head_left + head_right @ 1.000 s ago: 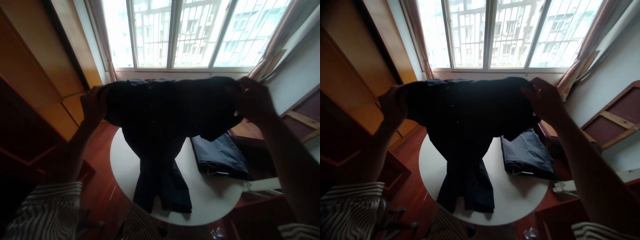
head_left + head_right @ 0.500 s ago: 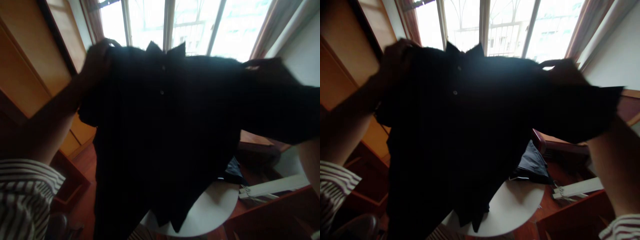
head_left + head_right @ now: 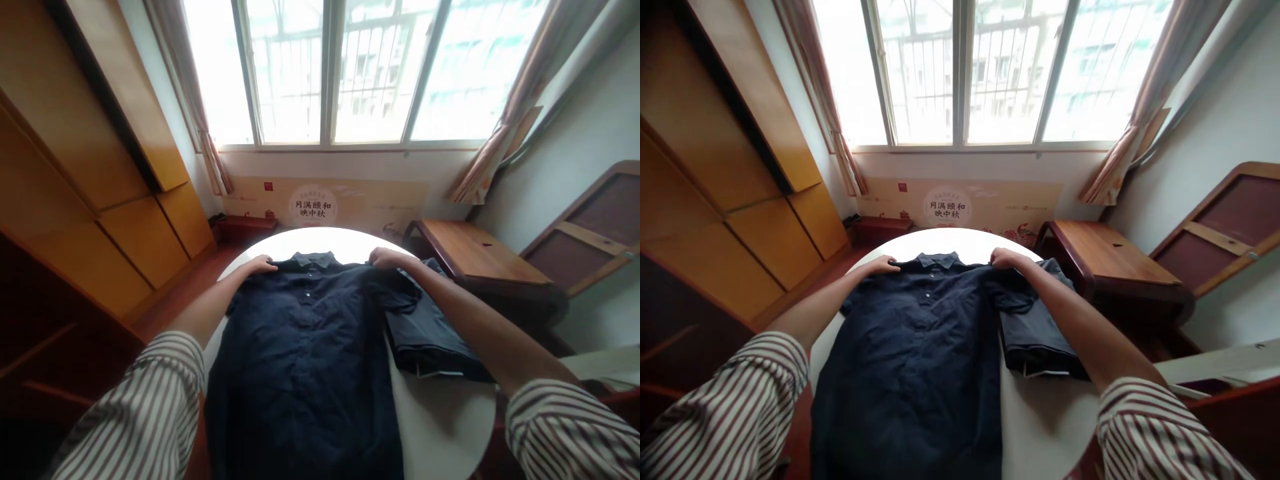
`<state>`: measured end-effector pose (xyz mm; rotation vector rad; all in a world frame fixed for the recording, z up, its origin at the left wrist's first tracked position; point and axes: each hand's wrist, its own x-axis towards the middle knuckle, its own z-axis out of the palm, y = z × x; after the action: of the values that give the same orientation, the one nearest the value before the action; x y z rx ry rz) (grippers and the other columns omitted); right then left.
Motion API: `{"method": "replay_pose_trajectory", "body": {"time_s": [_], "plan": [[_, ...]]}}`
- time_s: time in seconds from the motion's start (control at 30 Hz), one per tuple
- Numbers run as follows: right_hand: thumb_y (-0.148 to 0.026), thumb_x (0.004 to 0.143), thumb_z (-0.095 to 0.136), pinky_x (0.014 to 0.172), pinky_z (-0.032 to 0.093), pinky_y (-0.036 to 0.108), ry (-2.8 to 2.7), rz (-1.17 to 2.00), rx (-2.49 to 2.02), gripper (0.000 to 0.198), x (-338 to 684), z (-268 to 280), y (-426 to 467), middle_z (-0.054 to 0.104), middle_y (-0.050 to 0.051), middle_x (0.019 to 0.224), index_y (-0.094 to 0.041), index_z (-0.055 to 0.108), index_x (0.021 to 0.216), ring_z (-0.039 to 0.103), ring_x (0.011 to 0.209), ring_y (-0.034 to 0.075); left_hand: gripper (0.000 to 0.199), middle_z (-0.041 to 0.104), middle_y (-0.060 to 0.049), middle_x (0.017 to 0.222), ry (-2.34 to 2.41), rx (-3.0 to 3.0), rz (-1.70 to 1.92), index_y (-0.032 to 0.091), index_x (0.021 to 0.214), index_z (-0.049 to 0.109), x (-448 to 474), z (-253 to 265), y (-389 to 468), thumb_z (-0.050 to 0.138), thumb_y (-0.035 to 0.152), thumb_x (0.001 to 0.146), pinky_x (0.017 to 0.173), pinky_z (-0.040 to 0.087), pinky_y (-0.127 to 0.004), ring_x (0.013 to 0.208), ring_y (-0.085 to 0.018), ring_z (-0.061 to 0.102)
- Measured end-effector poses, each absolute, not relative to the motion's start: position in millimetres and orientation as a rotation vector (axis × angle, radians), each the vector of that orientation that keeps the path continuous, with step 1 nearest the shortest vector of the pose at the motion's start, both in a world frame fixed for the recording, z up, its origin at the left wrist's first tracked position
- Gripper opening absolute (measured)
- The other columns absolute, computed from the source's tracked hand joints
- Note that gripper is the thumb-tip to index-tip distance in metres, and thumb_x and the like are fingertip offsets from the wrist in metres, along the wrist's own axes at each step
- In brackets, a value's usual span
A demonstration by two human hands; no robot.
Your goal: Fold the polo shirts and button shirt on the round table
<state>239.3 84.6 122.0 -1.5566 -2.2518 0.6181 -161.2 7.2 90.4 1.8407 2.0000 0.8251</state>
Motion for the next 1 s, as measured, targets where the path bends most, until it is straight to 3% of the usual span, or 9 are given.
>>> {"method": "replay_pose_trajectory", "body": {"time_s": [0.13,0.23,0.3,0.4,0.53,0.67,0.73,0.87,1.0], "plan": [[-0.015,0.074,0.068,0.078,0.051,0.030,-2.378,0.537,-1.598,0.011,219.4,109.1,100.4,0.074,0.012,0.085,-0.011,0.076,0.081,0.067,0.081,0.022,0.029,0.074,-0.009,0.083,2.027,1.857,0.466,0.013,0.081,0.076,-167.0,71.4,43.2,0.079,0.040,0.073,0.077,0.054,-0.029,0.088,-0.028,0.070],[-0.023,0.070,0.077,0.079,0.052,0.030,-2.487,0.521,-1.644,0.023,202.6,97.8,102.1,0.074,0.014,0.094,-0.011,0.076,0.089,0.067,0.087,0.025,0.022,0.076,-0.007,0.083,2.001,1.927,0.354,0.015,0.082,0.077,-164.3,61.9,56.0,0.078,0.032,0.069,0.077,0.053,-0.026,0.087,-0.026,0.071],[-0.021,0.067,0.079,0.077,0.052,0.029,-2.563,0.518,-1.649,0.023,195.0,91.8,100.7,0.074,0.012,0.091,-0.012,0.076,0.088,0.067,0.087,0.025,0.018,0.076,-0.007,0.089,1.984,1.991,0.334,0.017,0.086,0.078,-163.2,59.9,57.3,0.075,0.027,0.072,0.080,0.053,-0.025,0.089,-0.024,0.071],[-0.016,0.074,0.069,0.080,0.051,0.027,-2.623,0.487,-1.603,0.019,192.2,92.6,103.8,0.074,0.009,0.092,-0.013,0.076,0.092,0.067,0.088,0.023,0.024,0.074,-0.008,0.107,2.007,2.080,0.393,0.019,0.104,0.074,-167.4,67.0,58.6,0.066,0.025,0.083,0.092,0.050,-0.028,0.103,-0.025,0.067],[-0.016,0.088,0.054,0.092,0.047,0.031,-2.548,0.341,-1.580,0.033,196.3,111.7,125.7,0.070,0.013,0.115,-0.014,0.070,0.116,0.063,0.105,0.025,0.029,0.066,-0.012,0.126,2.116,2.139,0.562,0.020,0.121,0.065,-174.7,92.5,78.8,0.054,0.027,0.094,0.102,0.045,-0.037,0.116,-0.028,0.062],[-0.025,0.095,0.047,0.094,0.045,0.041,-2.322,0.055,-1.704,0.040,188.0,130.6,151.2,0.061,0.019,0.129,-0.017,0.059,0.133,0.058,0.114,0.032,0.031,0.062,-0.014,0.129,2.256,2.148,0.791,0.020,0.127,0.059,-162.7,114.1,113.8,0.047,0.026,0.098,0.102,0.045,-0.040,0.119,-0.028,0.059],[-0.028,0.096,0.047,0.096,0.043,0.047,-2.219,-0.110,-1.755,0.047,175.2,133.6,153.8,0.054,0.023,0.136,-0.013,0.050,0.140,0.052,0.121,0.036,0.040,0.056,-0.018,0.137,2.401,2.062,0.799,0.018,0.137,0.051,-147.0,113.7,124.1,0.046,0.027,0.098,0.106,0.041,-0.048,0.126,-0.032,0.054],[-0.034,0.093,0.057,0.104,0.038,0.052,-2.409,-0.212,-1.726,0.055,142.2,118.8,116.7,0.048,0.025,0.142,-0.009,0.049,0.141,0.048,0.127,0.038,0.051,0.039,-0.017,0.155,2.321,2.275,0.513,0.018,0.148,0.042,-107.2,82.4,111.0,0.044,0.032,0.099,0.116,0.022,-0.062,0.145,-0.036,0.030],[-0.048,0.098,0.049,0.111,0.031,0.057,-2.832,0.018,-1.355,0.059,128.8,82.0,15.3,0.042,0.021,0.152,-0.015,0.046,0.147,0.041,0.137,0.038,0.055,0.027,-0.009,0.163,1.904,2.445,0.162,0.024,0.152,0.037,-86.6,35.8,63.6,0.034,0.047,0.102,0.117,0.019,-0.065,0.150,-0.035,0.019]]}}
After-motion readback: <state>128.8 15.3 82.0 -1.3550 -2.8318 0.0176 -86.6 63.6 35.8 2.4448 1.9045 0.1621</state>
